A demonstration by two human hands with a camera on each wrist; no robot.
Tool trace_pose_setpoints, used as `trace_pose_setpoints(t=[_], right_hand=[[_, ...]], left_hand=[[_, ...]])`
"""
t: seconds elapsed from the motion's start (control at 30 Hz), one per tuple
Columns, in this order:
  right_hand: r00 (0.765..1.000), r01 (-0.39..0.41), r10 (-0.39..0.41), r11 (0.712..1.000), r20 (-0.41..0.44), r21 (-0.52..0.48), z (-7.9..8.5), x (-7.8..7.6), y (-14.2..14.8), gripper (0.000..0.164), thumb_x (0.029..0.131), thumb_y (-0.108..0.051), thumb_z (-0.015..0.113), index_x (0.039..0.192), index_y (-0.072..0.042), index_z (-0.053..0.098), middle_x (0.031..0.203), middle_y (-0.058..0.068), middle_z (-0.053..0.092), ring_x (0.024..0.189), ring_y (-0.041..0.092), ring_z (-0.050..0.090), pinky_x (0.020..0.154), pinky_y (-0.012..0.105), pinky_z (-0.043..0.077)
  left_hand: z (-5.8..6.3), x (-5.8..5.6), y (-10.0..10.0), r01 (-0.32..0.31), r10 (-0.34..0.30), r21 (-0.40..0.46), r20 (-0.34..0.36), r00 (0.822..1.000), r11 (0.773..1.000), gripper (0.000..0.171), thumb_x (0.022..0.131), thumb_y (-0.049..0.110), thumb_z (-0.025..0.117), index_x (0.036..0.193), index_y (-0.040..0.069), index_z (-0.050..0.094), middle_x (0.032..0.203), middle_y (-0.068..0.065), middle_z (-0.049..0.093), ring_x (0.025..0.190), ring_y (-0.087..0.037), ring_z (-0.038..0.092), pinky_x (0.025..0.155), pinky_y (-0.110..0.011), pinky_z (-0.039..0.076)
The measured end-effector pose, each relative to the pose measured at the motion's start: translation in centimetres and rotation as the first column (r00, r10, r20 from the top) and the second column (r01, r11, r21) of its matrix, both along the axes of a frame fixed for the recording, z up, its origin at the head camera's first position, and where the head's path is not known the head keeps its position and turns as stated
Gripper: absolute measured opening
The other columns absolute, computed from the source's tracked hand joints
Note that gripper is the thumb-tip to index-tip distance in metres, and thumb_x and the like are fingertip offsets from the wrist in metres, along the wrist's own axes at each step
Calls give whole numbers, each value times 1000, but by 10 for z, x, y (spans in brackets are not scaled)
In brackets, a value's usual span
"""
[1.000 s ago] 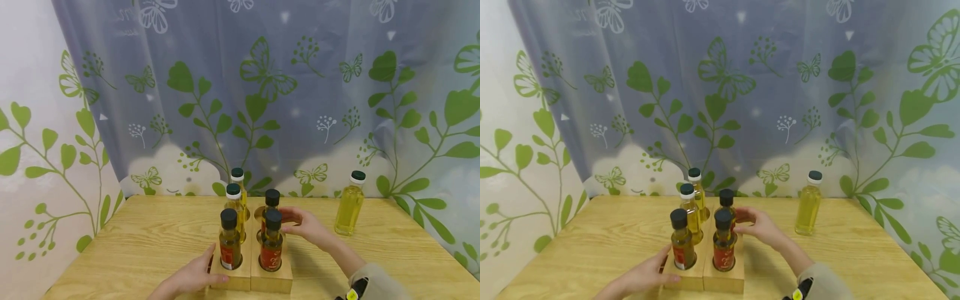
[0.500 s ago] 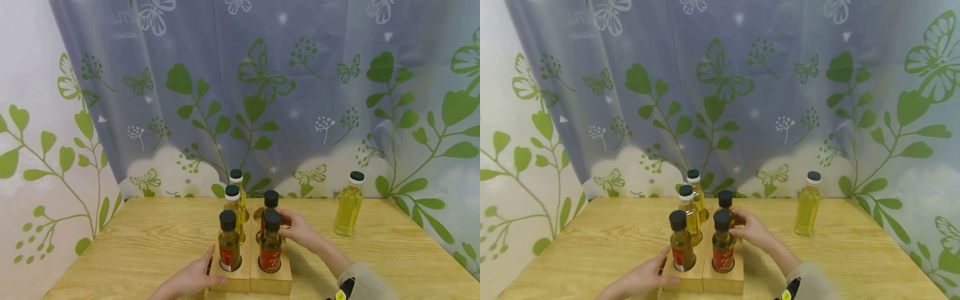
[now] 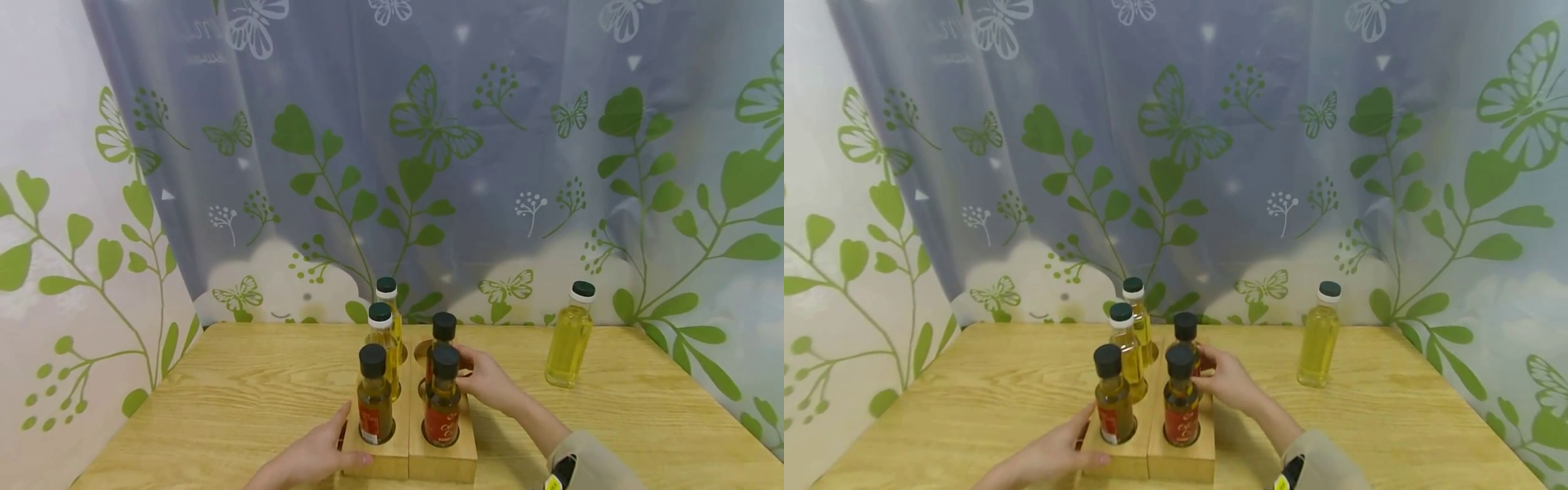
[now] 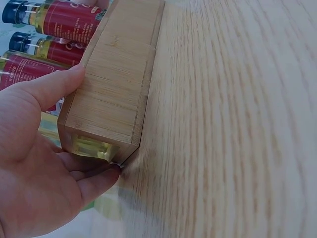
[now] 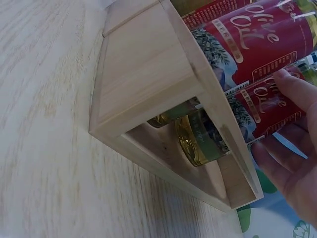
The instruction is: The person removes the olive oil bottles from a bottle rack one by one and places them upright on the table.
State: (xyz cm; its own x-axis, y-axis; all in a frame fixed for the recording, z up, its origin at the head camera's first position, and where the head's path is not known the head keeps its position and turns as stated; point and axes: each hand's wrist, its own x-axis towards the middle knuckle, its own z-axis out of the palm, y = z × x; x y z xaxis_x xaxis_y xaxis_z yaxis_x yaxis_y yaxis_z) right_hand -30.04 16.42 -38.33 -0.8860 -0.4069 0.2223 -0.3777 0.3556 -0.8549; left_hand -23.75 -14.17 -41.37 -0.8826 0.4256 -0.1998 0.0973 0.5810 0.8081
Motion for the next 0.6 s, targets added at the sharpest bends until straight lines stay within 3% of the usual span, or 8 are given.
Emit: trace_pose_setpoints(t=[0.1,0.17,0.33,0.43,0.6], right_hand=[[1000,10,-10,1000,-19,19,2,1,1,49,84,-7,64,130,1,50,113,15,59,100,28,57,74,36,49],[999,26,-25,999,-30,21,5,1,2,47,83,-8,65,127,-1,53,109,12,61,99,27,56,74,36,48],[998,59,-60,998,-33,-16,15,0,7,48,83,-19,71,125,-5,55,108,8,61,102,27,55,80,39,47],[998,54,-55,998,-23,-40,23,-1,10,49,83,-21,71,126,-5,55,112,9,60,105,28,55,82,41,47],[999,34,-36,998,-36,-61,34,0,16,49,82,-23,73,125,-5,56,112,11,60,106,29,55,83,40,47]], left_hand=[[-2,-2,-1,20,-20,7,-4,1000,1000,110,78,50,69,145,-10,7,143,-33,24,127,-46,31,99,-57,30],[-12,-8,-3,24,-24,17,-8,1000,1000,112,77,53,69,145,-9,6,144,-32,24,128,-46,30,99,-57,29],[-56,-38,-16,13,-14,38,16,1000,999,118,71,61,70,148,-1,6,146,-26,25,129,-43,31,98,-58,30],[-76,-49,-21,9,-11,41,33,999,999,116,71,60,70,149,1,7,146,-25,25,128,-44,33,95,-60,31],[-80,-52,-23,16,-17,35,28,999,999,114,73,60,69,149,2,7,147,-24,24,128,-45,32,94,-61,31]])
